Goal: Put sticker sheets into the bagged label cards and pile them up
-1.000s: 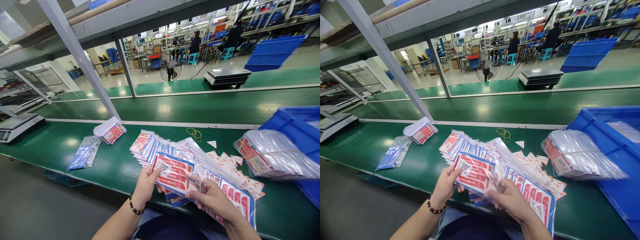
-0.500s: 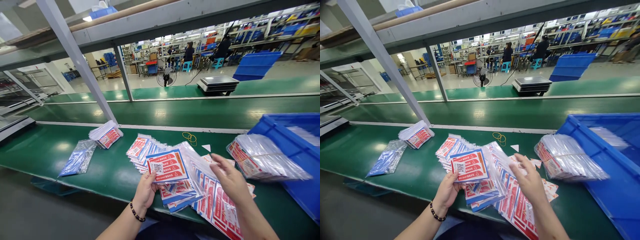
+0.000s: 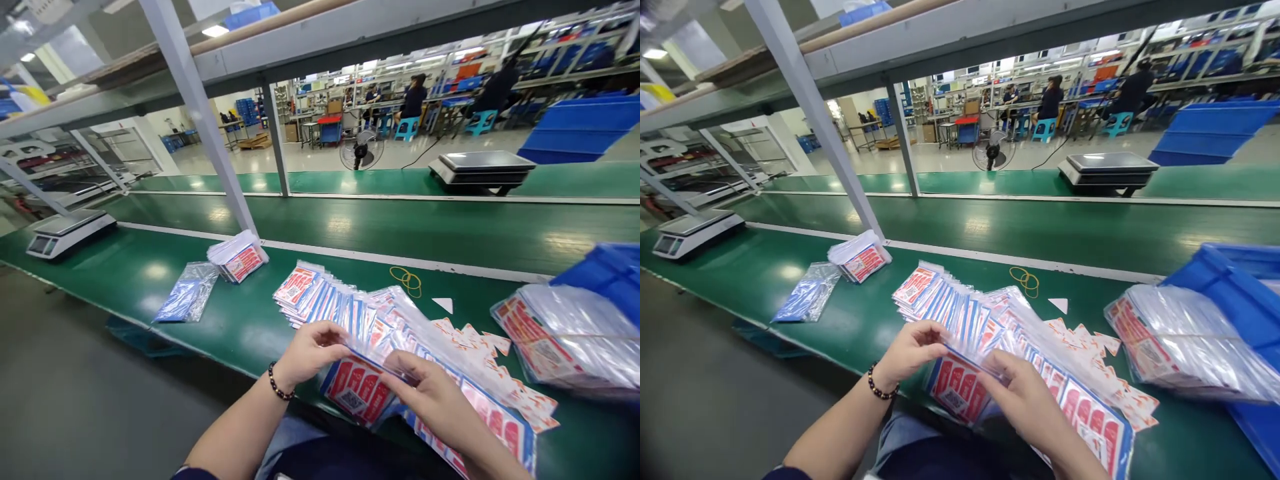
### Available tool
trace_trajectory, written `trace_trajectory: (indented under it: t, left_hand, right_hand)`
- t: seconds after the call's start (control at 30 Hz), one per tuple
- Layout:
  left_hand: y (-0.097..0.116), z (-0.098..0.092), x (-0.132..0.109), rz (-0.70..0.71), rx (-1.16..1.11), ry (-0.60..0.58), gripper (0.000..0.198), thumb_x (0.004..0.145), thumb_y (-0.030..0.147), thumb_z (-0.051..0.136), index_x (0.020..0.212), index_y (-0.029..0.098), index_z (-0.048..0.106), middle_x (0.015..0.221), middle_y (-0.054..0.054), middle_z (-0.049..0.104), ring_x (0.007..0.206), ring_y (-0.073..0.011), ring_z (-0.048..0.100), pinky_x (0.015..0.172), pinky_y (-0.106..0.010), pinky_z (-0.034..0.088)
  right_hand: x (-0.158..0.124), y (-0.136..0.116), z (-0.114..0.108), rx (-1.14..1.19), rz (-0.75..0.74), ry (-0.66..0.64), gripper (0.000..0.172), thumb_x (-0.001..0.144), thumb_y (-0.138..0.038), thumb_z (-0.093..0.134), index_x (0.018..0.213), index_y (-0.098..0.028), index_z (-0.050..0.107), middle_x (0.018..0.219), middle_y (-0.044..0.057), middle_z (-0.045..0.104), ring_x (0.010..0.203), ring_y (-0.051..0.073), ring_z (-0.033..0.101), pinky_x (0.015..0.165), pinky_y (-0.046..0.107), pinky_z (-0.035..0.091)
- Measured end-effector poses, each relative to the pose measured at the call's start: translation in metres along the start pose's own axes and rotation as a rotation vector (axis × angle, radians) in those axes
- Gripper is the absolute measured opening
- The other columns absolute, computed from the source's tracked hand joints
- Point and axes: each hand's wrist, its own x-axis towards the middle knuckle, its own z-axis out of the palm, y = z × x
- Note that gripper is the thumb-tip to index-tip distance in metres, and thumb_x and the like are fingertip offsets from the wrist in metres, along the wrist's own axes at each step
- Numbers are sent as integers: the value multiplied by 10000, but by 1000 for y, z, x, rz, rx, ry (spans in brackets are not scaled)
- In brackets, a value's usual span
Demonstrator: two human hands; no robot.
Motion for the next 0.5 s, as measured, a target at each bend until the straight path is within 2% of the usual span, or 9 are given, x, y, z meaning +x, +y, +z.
trace_trajectory:
  t: [0.1, 0.2, 0.27, 0.4, 0.5]
  left_hand:
    - [9, 8, 4, 70, 187, 22, 165, 745, 220, 600, 719, 56, 596, 674, -56, 564, 626, -81, 486, 602, -189, 380]
    - [9, 12, 4, 146, 345, 67, 137, 755, 199, 572, 714, 71, 598, 668, -43, 569, 632, -83, 491, 610, -185, 376]
    - [7, 12, 2, 193, 434, 72, 135, 769, 196, 552, 718, 79, 597, 680, -41, 575, 644, -85, 498, 625, -186, 375]
    - [8, 7, -1, 222, 475, 37, 154, 768, 237, 572, 742, 88, 602, 722, -51, 584, 671, -95, 507, 632, -188, 378]
    - [9, 4, -2, 282, 443, 21, 132, 767, 208, 566, 727, 85, 597, 711, -53, 571, 665, -93, 498, 631, -186, 375]
  right_hand:
    - [6, 2, 15, 8, 8, -35, 355, 857, -449, 422, 728, -126, 489, 710, 26, 510, 678, 118, 473, 617, 238, 367]
    - [9, 6, 20, 37, -23, 59, 318, 855, -452, 439, 862, -147, 528, 831, 27, 547, 790, 123, 516, 717, 225, 397]
    - [10, 7, 20, 2, -93, 139, 268, 857, -415, 454, 863, -163, 546, 846, 24, 553, 801, 118, 522, 732, 214, 397]
    - [12, 9, 20, -96, -278, 244, 196, 864, -321, 456, 796, -169, 558, 779, 24, 554, 733, 112, 529, 658, 197, 409]
    - [15, 9, 21, -149, -360, 293, 148, 855, -274, 471, 789, -173, 556, 784, 23, 563, 730, 107, 543, 652, 180, 422]
